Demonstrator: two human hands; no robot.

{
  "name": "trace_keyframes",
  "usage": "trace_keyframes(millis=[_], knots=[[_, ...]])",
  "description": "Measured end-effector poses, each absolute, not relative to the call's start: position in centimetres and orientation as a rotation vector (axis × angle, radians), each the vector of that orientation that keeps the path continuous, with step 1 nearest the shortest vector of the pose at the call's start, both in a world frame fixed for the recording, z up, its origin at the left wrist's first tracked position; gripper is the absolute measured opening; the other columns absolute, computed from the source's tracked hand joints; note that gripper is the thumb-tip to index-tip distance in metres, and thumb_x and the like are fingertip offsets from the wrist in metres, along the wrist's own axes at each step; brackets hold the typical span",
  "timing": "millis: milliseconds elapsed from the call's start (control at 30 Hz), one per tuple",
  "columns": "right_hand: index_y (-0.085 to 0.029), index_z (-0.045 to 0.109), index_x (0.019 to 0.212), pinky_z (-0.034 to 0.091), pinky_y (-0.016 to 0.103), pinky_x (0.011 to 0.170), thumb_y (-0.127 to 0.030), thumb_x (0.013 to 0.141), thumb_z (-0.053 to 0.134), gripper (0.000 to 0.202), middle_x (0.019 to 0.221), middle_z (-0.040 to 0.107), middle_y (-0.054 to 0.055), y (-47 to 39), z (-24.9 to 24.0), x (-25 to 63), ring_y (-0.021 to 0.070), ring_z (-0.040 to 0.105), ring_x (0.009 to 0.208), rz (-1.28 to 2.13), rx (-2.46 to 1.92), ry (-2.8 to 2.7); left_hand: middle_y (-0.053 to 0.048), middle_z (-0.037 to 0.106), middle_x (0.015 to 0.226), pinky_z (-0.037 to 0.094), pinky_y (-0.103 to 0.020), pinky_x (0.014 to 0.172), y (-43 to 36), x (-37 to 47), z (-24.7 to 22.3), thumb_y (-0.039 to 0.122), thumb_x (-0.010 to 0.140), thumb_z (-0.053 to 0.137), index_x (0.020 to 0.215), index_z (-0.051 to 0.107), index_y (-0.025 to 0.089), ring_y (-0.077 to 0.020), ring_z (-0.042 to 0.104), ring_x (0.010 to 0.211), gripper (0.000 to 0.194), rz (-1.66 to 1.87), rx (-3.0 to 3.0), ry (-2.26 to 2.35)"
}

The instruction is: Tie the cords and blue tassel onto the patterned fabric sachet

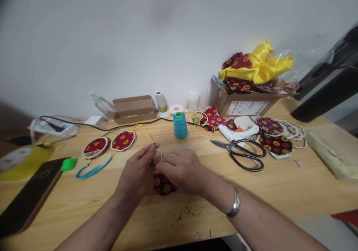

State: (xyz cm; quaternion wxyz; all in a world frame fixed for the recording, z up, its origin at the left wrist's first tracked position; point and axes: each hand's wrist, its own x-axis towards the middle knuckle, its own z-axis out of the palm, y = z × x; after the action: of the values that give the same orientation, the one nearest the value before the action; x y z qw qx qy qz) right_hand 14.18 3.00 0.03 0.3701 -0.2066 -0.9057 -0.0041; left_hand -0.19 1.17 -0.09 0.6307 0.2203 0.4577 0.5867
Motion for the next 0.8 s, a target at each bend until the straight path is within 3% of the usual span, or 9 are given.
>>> trace_keyframes(millis=[333, 600, 800], knots=[[-0.019, 0.064, 0.079, 0.029, 0.026, 0.052, -0.021, 0.090, 0.045, 0.022, 0.060, 0.054, -0.002, 3.02, 0.01, 14.23, 0.0102, 0.045, 0.056, -0.012, -0.549, -2.332, 0.002, 0.058, 0.068, 0.033, -0.017, 0.042, 1.04, -0.30, 0.41, 0.030, 0.066, 0.073, 0.075, 0.066, 0.014, -0.0063, 0.047, 0.053, 0.020, 1.350, 0.534, 1.070], [-0.019, 0.064, 0.079, 0.029, 0.027, 0.051, -0.022, 0.089, 0.047, 0.021, 0.061, 0.054, -0.001, 3.05, -0.40, 14.15, 0.0107, 0.044, 0.057, -0.071, -0.571, -2.387, 0.001, 0.057, 0.062, 0.038, -0.018, 0.045, 0.98, -0.22, 0.31, 0.029, 0.065, 0.073, 0.078, 0.067, 0.014, -0.0078, 0.049, 0.054, 0.021, 1.324, 0.507, 1.035], [-0.018, 0.064, 0.079, 0.031, 0.026, 0.053, -0.018, 0.088, 0.048, 0.018, 0.062, 0.056, -0.001, 2.95, -0.22, 13.95, 0.0105, 0.049, 0.061, -0.062, -0.517, -2.389, 0.003, 0.053, 0.058, 0.033, -0.016, 0.042, 1.12, -0.04, 0.30, 0.029, 0.062, 0.075, 0.076, 0.067, 0.013, -0.0053, 0.043, 0.050, 0.023, 1.327, 0.536, 1.030]])
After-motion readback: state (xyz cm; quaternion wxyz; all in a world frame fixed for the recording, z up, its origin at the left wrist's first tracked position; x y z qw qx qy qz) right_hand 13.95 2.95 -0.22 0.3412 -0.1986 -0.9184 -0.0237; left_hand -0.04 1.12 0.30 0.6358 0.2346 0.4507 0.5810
